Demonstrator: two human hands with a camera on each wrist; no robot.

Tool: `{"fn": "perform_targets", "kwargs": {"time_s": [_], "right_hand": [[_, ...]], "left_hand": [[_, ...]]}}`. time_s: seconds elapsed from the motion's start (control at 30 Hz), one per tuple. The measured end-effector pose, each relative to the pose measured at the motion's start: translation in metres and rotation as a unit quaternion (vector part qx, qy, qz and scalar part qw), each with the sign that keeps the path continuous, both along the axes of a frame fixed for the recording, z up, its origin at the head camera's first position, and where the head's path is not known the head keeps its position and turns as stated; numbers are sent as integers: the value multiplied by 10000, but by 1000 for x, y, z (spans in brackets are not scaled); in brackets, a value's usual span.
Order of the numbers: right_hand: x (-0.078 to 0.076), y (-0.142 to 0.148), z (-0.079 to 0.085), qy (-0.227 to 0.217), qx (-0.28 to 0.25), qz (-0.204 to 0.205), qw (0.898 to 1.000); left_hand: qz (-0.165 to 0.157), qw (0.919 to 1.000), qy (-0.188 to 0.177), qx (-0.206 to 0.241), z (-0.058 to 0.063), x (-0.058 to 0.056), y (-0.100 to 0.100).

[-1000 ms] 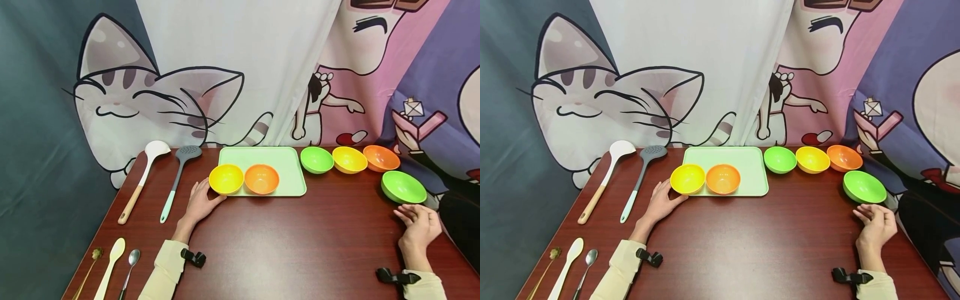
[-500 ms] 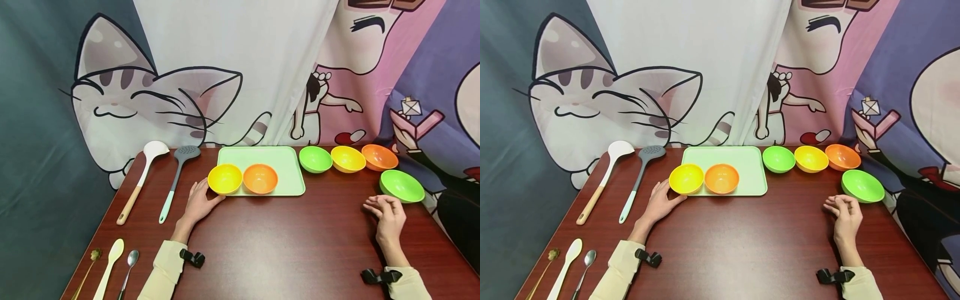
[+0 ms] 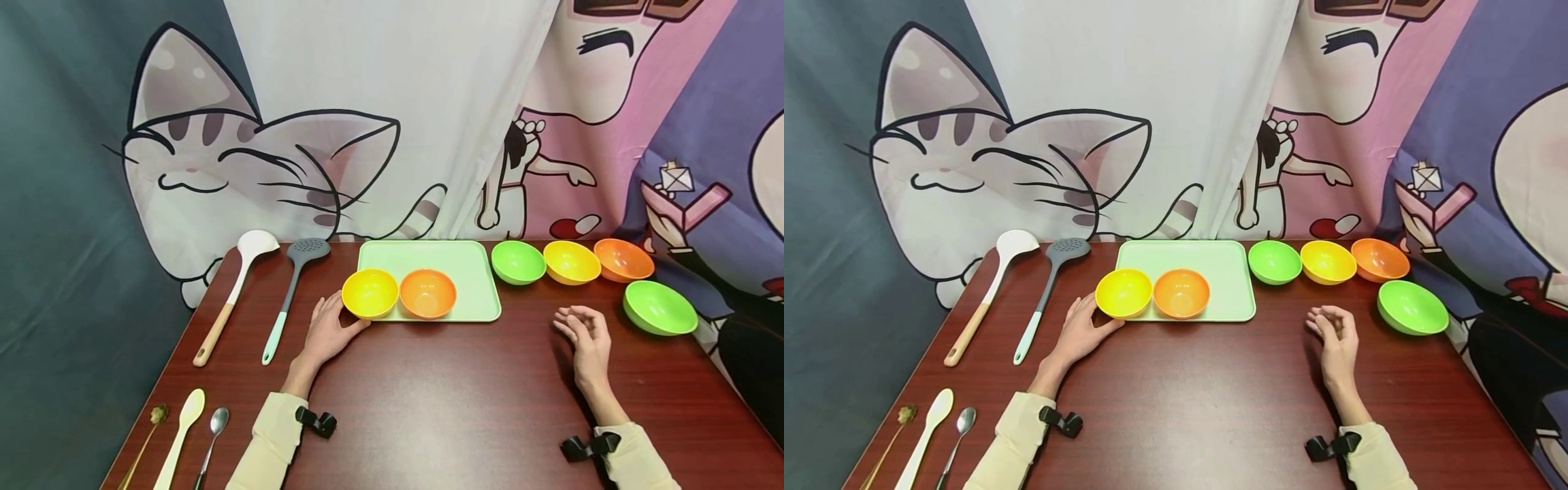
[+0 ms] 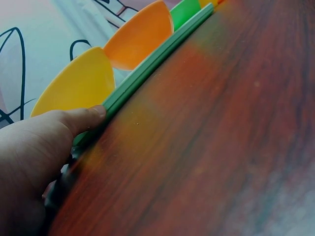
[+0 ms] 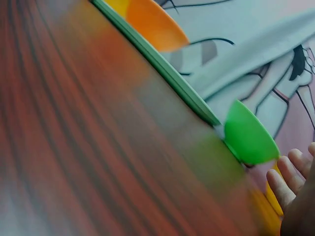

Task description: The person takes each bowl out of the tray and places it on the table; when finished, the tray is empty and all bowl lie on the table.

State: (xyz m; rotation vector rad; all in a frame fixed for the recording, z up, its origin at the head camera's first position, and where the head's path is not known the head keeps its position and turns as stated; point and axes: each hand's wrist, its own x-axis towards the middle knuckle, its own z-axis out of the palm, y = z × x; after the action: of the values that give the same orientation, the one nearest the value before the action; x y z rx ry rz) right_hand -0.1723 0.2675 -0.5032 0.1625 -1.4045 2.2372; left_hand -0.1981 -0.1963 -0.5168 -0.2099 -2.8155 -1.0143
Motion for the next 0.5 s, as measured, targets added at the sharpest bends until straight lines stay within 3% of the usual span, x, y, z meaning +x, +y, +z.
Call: {"fn": "perform_targets", "kwargs": {"time_s": [0.5], "right_hand": [[-16, -54, -2, -182, 645, 323, 9972]], "left_hand": [[25, 10000, -8, -36, 1, 0, 1]]}}
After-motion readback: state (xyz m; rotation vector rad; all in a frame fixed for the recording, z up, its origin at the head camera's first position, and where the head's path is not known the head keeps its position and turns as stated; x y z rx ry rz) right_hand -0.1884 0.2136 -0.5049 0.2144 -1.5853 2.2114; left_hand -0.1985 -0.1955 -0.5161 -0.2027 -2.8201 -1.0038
